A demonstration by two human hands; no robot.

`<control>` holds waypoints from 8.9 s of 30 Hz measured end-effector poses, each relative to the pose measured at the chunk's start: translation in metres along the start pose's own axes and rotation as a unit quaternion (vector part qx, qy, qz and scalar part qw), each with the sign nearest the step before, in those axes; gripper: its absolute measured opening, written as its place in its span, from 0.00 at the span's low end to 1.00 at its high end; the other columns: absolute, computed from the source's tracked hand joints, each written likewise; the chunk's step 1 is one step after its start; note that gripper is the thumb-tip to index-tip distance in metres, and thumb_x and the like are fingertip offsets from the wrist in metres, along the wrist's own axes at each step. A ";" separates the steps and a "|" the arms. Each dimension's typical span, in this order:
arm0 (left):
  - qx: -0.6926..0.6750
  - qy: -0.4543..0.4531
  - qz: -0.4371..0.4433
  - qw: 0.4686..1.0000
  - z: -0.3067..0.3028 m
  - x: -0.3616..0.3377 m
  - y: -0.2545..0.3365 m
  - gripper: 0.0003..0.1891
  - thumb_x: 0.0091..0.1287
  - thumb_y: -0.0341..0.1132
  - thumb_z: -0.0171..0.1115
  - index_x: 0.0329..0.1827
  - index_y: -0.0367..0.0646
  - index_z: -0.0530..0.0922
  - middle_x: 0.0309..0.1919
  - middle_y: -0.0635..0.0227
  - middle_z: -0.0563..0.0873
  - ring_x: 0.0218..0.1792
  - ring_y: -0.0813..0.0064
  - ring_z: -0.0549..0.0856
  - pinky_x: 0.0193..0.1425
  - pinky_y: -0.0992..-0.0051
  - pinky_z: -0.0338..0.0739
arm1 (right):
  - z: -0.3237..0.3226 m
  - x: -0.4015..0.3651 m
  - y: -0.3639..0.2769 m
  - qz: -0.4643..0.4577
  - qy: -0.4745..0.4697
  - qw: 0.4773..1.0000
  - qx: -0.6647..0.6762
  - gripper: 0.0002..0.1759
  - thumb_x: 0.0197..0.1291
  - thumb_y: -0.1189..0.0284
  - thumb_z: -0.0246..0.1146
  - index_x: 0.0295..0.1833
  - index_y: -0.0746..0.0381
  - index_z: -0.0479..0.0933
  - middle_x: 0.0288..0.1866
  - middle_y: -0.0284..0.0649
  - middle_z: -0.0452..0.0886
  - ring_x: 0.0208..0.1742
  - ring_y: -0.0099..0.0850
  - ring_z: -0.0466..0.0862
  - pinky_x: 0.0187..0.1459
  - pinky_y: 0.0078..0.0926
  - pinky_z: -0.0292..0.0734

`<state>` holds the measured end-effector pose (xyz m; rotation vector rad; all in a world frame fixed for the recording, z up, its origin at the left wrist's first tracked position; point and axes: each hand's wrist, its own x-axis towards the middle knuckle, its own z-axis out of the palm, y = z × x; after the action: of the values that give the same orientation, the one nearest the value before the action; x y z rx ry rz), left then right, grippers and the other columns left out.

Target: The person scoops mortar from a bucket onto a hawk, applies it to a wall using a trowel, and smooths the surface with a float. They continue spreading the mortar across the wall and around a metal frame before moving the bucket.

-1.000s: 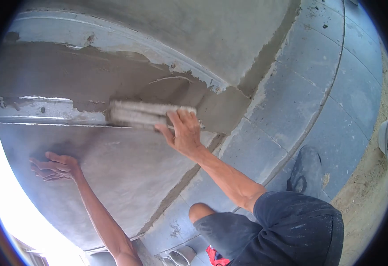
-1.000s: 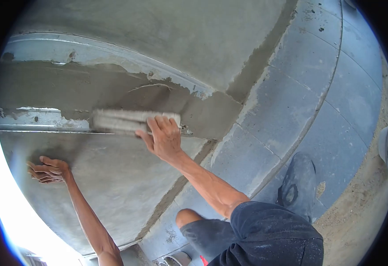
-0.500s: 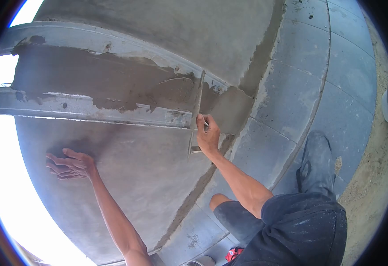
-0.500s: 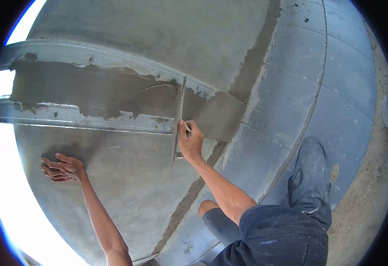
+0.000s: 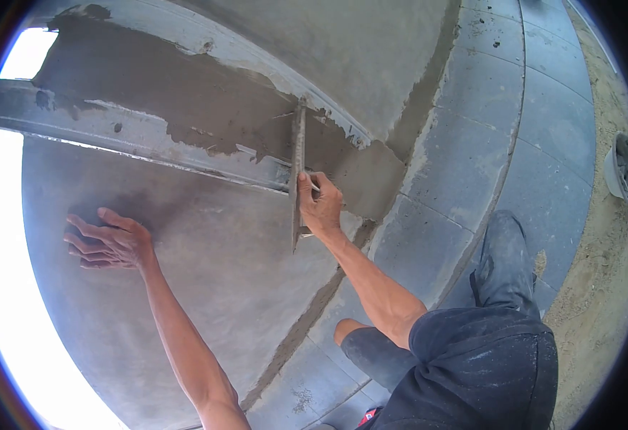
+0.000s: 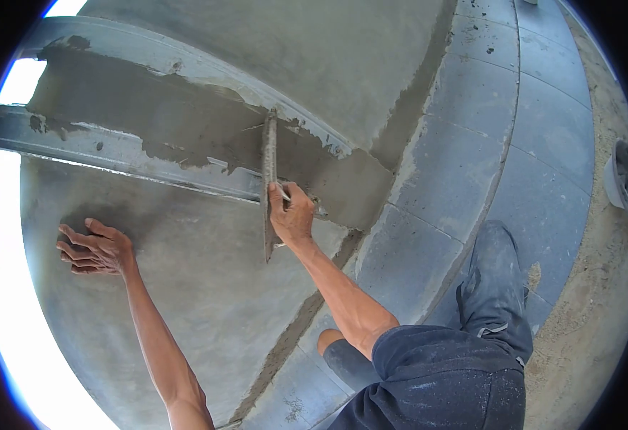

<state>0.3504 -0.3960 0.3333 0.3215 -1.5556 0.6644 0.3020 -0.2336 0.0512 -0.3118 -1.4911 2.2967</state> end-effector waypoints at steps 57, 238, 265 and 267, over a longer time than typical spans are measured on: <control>-0.009 -0.006 -0.031 0.999 -0.009 0.000 0.010 0.32 0.73 0.51 0.46 0.77 0.52 0.55 0.75 0.52 0.54 0.76 0.45 0.49 0.75 0.41 0.40 | 0.037 0.048 -0.219 -0.269 -0.274 0.920 0.081 0.22 0.64 0.57 0.63 0.34 0.69 0.76 0.23 0.49 0.80 0.26 0.39 0.82 0.30 0.34 0.74; -0.069 -0.006 -0.062 0.996 -0.010 -0.002 0.007 0.32 0.70 0.48 0.51 0.77 0.55 0.57 0.76 0.57 0.54 0.77 0.50 0.50 0.77 0.45 0.37 | 0.111 0.153 -0.369 -0.619 -0.139 0.745 -0.207 0.22 0.63 0.56 0.61 0.39 0.68 0.75 0.31 0.54 0.84 0.34 0.53 0.86 0.36 0.47 0.80; -0.067 -0.013 -0.064 0.996 -0.013 -0.003 0.007 0.30 0.72 0.48 0.49 0.77 0.52 0.58 0.75 0.56 0.56 0.77 0.51 0.51 0.77 0.47 0.37 | 0.083 0.117 -0.305 -0.523 -0.179 0.818 -0.159 0.17 0.63 0.63 0.62 0.41 0.66 0.67 0.19 0.49 0.77 0.25 0.49 0.82 0.34 0.42 0.74; -0.065 -0.008 -0.064 0.996 -0.012 -0.001 0.006 0.30 0.72 0.48 0.49 0.76 0.52 0.58 0.75 0.56 0.56 0.76 0.50 0.51 0.77 0.47 0.37 | 0.092 0.105 -0.313 -0.505 -0.208 0.814 -0.197 0.17 0.63 0.64 0.62 0.41 0.66 0.67 0.17 0.49 0.75 0.24 0.48 0.82 0.32 0.42 0.73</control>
<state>0.3571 -0.3842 0.3307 0.3262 -1.5721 0.4592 0.2330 -0.1511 0.3766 0.7716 -1.7152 1.2117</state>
